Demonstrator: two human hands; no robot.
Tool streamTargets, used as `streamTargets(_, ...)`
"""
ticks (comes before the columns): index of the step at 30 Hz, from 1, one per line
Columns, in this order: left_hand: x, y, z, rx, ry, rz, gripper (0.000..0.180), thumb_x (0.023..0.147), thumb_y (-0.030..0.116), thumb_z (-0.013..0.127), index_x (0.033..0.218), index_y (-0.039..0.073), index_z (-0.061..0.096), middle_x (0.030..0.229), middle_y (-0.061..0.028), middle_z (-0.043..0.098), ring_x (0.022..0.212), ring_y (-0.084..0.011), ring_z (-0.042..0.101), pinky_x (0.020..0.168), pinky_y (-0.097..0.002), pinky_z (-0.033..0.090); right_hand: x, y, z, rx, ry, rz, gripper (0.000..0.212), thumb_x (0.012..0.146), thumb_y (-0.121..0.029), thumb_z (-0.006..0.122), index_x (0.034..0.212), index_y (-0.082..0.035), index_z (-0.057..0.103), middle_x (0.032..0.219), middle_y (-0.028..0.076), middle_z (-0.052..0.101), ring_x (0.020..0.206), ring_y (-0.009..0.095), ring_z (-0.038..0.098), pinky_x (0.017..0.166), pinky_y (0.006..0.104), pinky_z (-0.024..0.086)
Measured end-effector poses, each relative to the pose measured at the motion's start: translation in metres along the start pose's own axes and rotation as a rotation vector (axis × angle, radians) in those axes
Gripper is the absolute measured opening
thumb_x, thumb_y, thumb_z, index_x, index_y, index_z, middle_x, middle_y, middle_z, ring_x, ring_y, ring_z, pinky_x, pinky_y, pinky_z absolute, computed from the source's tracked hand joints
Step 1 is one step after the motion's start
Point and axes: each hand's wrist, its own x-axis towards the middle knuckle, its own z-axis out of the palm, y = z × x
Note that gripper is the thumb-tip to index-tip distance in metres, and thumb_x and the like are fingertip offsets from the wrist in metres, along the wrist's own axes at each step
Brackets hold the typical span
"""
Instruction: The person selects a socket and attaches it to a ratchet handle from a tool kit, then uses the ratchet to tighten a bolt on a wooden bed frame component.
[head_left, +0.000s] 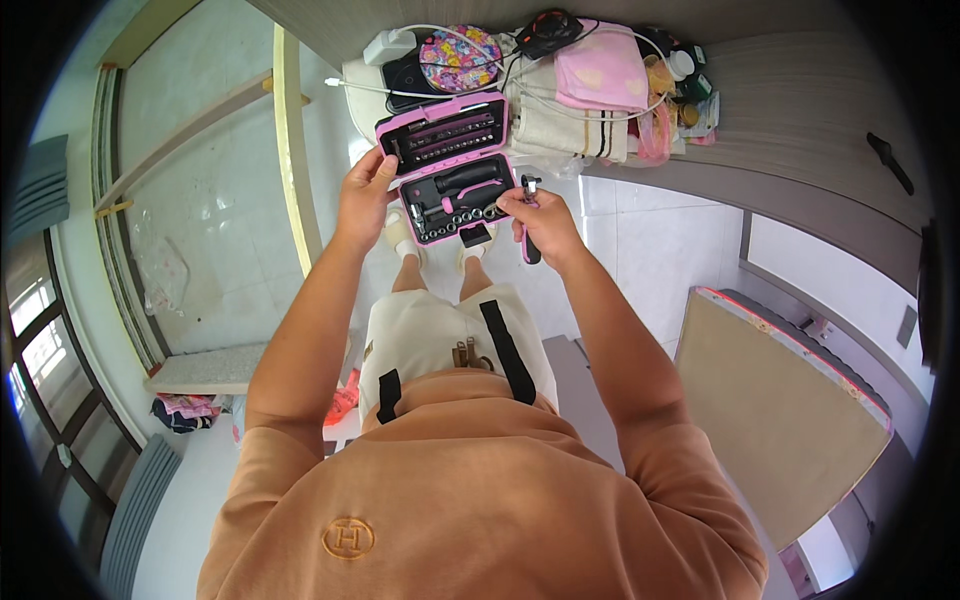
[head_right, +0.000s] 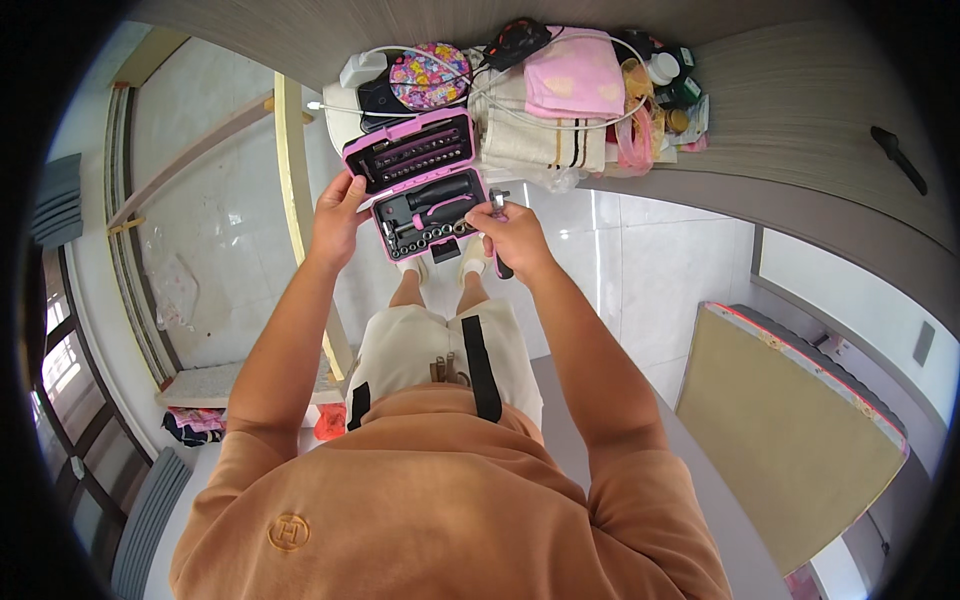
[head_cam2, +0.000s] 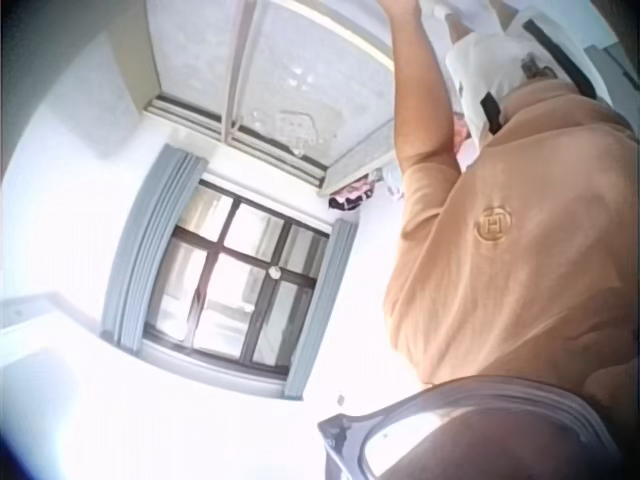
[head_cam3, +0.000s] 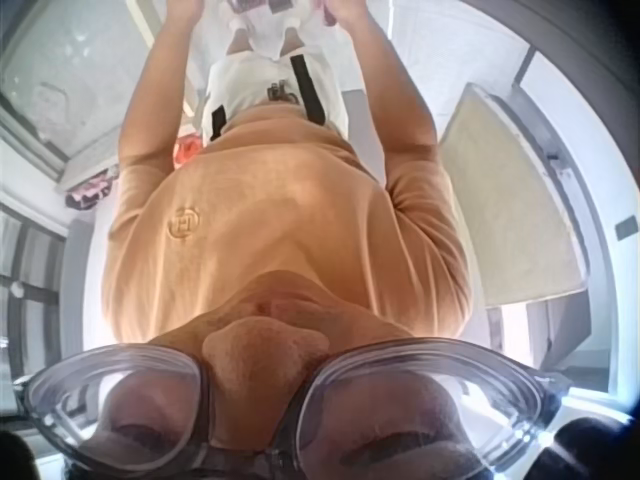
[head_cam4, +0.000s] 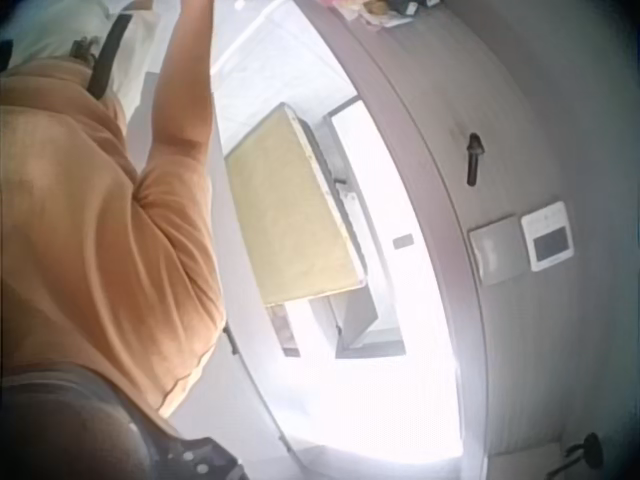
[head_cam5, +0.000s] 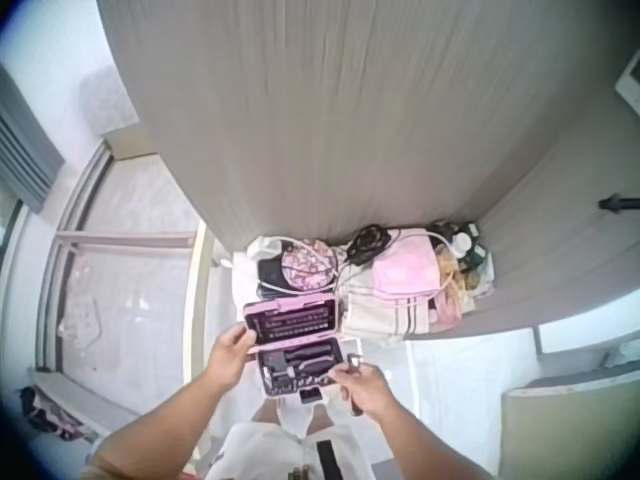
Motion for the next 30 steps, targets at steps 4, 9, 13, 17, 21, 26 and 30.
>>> streamTargets(4,-0.003,0.001,-0.001,-0.011,0.01,-0.015,0.036,0.094,0.027,0.053,0.124,0.008,0.053,0.111,-0.0011,0.058,0.099,-0.0123,0.053,0.083,-0.0328,0.046,0.001,0.007,0.007,0.052,0.057,-0.021,0.018,0.081,-0.015,0.067,0.089,0.0,0.062,0.066,0.003,0.056,0.052,0.01,0.05,0.049,0.0246,0.041)
streamTargets(9,0.012,0.011,-0.002,0.1,0.053,0.068,0.037,0.093,0.027,0.054,0.124,0.007,0.053,0.111,-0.0022,0.057,0.097,-0.0116,0.053,0.083,-0.0297,0.046,0.013,0.007,0.025,0.148,0.135,-0.127,0.016,0.081,-0.014,0.067,0.088,-0.001,0.063,0.064,0.003,0.056,0.051,0.011,0.05,0.047,0.0244,0.039)
streamTargets(13,0.026,0.02,-0.004,0.2,0.077,0.151,0.036,0.091,0.017,0.056,0.125,0.006,0.053,0.099,-0.0008,0.055,0.088,-0.011,0.053,0.08,-0.0262,0.045,0.029,-0.007,0.037,0.2,0.228,-0.133,0.012,0.081,-0.011,0.066,0.086,-0.001,0.063,0.062,0.003,0.054,0.05,0.01,0.05,0.046,0.0237,0.038)
streamTargets(17,0.031,0.028,-0.002,0.26,0.007,0.302,0.039,0.086,0.004,0.057,0.125,0.011,0.054,0.111,-0.0071,0.052,0.095,-0.0153,0.054,0.084,-0.0262,0.045,0.043,-0.016,0.053,0.304,0.286,-0.131,0.013,0.08,-0.01,0.066,0.087,0.0,0.062,0.064,0.003,0.055,0.05,0.011,0.05,0.044,0.0245,0.037)
streamTargets(21,0.021,0.028,0.003,0.369,0.018,0.384,0.043,0.083,0.001,0.058,0.125,0.013,0.055,0.121,-0.0093,0.048,0.108,-0.0192,0.053,0.09,-0.0305,0.044,0.045,-0.015,0.056,0.339,0.309,-0.135,0.013,0.08,-0.01,0.067,0.086,0.0,0.06,0.067,0.004,0.056,0.052,0.012,0.052,0.046,0.0255,0.041)
streamTargets(26,0.018,0.018,-0.001,0.408,0.021,0.354,0.053,0.079,-0.005,0.055,0.125,0.021,0.055,0.125,-0.006,0.048,0.111,-0.0175,0.051,0.089,-0.0294,0.043,0.034,-0.019,0.057,0.272,0.379,-0.158,0.013,0.079,-0.011,0.068,0.084,-0.001,0.06,0.07,0.003,0.057,0.054,0.012,0.053,0.048,0.0251,0.044)
streamTargets(30,0.012,0.012,0.002,0.479,0.057,0.381,0.06,0.076,-0.011,0.05,0.127,0.021,0.054,0.127,-0.0076,0.046,0.112,-0.0184,0.05,0.088,-0.0285,0.043,0.03,-0.011,0.039,0.337,0.43,-0.217,0.016,0.078,-0.014,0.069,0.086,-0.002,0.061,0.068,0.003,0.057,0.051,0.01,0.053,0.045,0.0238,0.044)
